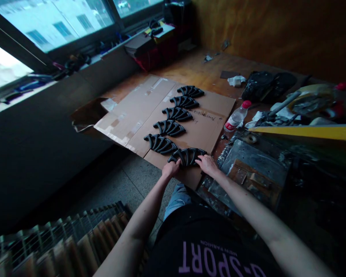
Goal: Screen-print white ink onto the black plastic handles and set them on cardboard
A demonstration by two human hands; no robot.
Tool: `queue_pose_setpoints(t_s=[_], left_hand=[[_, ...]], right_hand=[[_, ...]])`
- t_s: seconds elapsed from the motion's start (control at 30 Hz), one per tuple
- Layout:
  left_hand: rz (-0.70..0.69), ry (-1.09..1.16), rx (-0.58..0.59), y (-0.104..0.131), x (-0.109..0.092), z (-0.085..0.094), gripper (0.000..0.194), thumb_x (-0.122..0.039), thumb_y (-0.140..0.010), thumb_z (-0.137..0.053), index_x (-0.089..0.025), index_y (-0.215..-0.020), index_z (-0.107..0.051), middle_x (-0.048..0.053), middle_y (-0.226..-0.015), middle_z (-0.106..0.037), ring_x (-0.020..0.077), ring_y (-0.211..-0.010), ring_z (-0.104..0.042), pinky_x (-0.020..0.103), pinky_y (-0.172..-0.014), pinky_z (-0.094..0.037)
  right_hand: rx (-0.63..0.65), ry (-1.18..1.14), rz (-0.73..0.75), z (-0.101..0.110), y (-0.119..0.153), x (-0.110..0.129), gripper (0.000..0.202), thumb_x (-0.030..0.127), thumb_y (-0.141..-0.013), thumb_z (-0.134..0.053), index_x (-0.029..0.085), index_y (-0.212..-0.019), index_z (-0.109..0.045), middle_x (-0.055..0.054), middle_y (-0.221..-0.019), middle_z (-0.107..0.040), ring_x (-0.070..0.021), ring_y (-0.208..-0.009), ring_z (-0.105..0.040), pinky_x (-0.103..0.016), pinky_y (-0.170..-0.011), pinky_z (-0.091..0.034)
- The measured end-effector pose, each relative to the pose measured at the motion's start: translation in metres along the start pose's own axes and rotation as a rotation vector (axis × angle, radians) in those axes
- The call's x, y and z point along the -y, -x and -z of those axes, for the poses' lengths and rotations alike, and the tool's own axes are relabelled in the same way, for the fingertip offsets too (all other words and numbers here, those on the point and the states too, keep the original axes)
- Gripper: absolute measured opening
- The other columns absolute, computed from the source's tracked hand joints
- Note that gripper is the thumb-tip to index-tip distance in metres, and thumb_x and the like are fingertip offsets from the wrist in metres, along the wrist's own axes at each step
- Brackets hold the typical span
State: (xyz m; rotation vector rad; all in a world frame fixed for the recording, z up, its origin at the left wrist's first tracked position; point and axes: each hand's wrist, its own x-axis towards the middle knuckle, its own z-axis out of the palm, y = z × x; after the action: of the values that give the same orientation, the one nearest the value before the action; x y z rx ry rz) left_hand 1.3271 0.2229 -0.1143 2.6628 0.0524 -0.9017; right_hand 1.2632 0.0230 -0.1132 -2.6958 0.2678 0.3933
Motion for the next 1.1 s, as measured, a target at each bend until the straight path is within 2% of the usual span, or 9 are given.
queue_pose_setpoints(t_s=[0.1, 0.2, 0.27, 0.43, 0.57, 0.67, 0.77, 0.97, 1.1], left_hand=[[-0.101, -0.057, -0.182, 0.028, -0.002, -0.01, 0.06, -0.061, -0.092, -0.031, -0.015, -0.113, -0.064, 0.021, -0.118, -0.066, 0.0339, -0.116, -0.059, 0.044, -0.096, -0.044], [-0.388, -0.141, -0.416, 0.052, -0.013, -0.034, 0.047, -0.049, -0.093, -0.041, -0.023, -0.13, -0.055, 0.014, -0.139, -0.054, 0.0288, -0.129, -0.048, 0.042, -0.103, -0.041], [-0.474, -0.189, -0.444, 0.058, -0.023, -0.051, 0.051, -0.045, -0.091, -0.049, -0.026, -0.138, -0.051, 0.012, -0.15, -0.043, 0.0314, -0.137, -0.039, 0.047, -0.106, -0.038], [-0.363, -0.187, -0.42, 0.045, -0.048, -0.074, 0.069, -0.049, -0.085, -0.058, -0.021, -0.146, -0.043, 0.015, -0.156, -0.034, 0.0417, -0.142, -0.027, 0.061, -0.109, -0.03], [-0.299, -0.161, -0.456, 0.037, -0.056, -0.077, 0.055, -0.041, -0.085, -0.059, -0.021, -0.137, -0.053, 0.015, -0.151, -0.041, 0.0408, -0.141, -0.031, 0.061, -0.109, -0.031], [-0.324, -0.161, -0.475, 0.042, -0.053, -0.073, 0.049, -0.036, -0.085, -0.06, -0.022, -0.132, -0.058, 0.013, -0.149, -0.046, 0.0388, -0.139, -0.034, 0.059, -0.109, -0.033], [-0.379, -0.176, -0.532, 0.055, -0.051, -0.062, 0.047, -0.035, -0.087, -0.058, -0.023, -0.133, -0.057, 0.012, -0.149, -0.046, 0.0382, -0.14, -0.034, 0.059, -0.11, -0.032], [-0.525, -0.162, -0.588, 0.082, -0.064, -0.018, 0.049, -0.033, -0.086, -0.061, -0.025, -0.134, -0.056, 0.01, -0.151, -0.044, 0.0388, -0.142, -0.032, 0.06, -0.113, -0.031], [-0.632, -0.129, -0.594, 0.079, -0.074, 0.003, 0.045, -0.037, -0.089, -0.056, -0.025, -0.133, -0.058, 0.011, -0.149, -0.046, 0.0387, -0.142, -0.032, 0.061, -0.113, -0.03]], right_hand=[[-0.011, -0.035, 0.009, -0.002, 0.001, -0.005, 0.041, 0.041, -0.097, -0.047, 0.016, -0.125, -0.064, -0.014, -0.113, -0.067, -0.0235, -0.107, -0.063, -0.031, -0.093, -0.044], [-0.027, -0.065, 0.021, -0.004, 0.003, -0.007, 0.042, 0.039, -0.098, -0.045, 0.015, -0.127, -0.062, -0.014, -0.114, -0.068, -0.0228, -0.108, -0.063, -0.03, -0.093, -0.045], [-0.026, -0.09, 0.031, -0.005, 0.003, -0.008, 0.043, 0.039, -0.099, -0.043, 0.014, -0.128, -0.062, -0.014, -0.116, -0.068, -0.0223, -0.108, -0.063, -0.029, -0.094, -0.045], [-0.012, -0.108, 0.042, -0.005, 0.002, -0.009, 0.044, 0.038, -0.099, -0.04, 0.012, -0.128, -0.062, -0.016, -0.118, -0.067, -0.0228, -0.11, -0.063, -0.03, -0.095, -0.045], [-0.019, -0.068, 0.05, -0.009, 0.003, -0.007, 0.046, 0.039, -0.099, -0.041, 0.01, -0.129, -0.061, -0.017, -0.115, -0.067, -0.0233, -0.111, -0.062, -0.031, -0.096, -0.044], [-0.061, -0.054, 0.076, -0.01, 0.013, -0.005, 0.046, 0.038, -0.099, -0.043, 0.008, -0.129, -0.06, -0.018, -0.112, -0.067, -0.0245, -0.109, -0.062, -0.032, -0.096, -0.045], [-0.171, -0.087, 0.149, -0.005, 0.031, -0.004, 0.047, 0.04, -0.098, -0.044, 0.009, -0.128, -0.06, -0.017, -0.11, -0.067, -0.0263, -0.105, -0.062, -0.036, -0.093, -0.048], [-0.446, -0.158, 0.279, 0.029, 0.066, 0.0, 0.049, 0.043, -0.098, -0.042, 0.016, -0.137, -0.053, -0.015, -0.114, -0.064, -0.0278, -0.105, -0.062, -0.041, -0.09, -0.053], [-0.536, -0.12, 0.259, 0.047, 0.071, 0.004, 0.049, 0.041, -0.098, -0.044, 0.021, -0.143, -0.047, -0.015, -0.116, -0.062, -0.028, -0.107, -0.062, -0.042, -0.089, -0.055]])
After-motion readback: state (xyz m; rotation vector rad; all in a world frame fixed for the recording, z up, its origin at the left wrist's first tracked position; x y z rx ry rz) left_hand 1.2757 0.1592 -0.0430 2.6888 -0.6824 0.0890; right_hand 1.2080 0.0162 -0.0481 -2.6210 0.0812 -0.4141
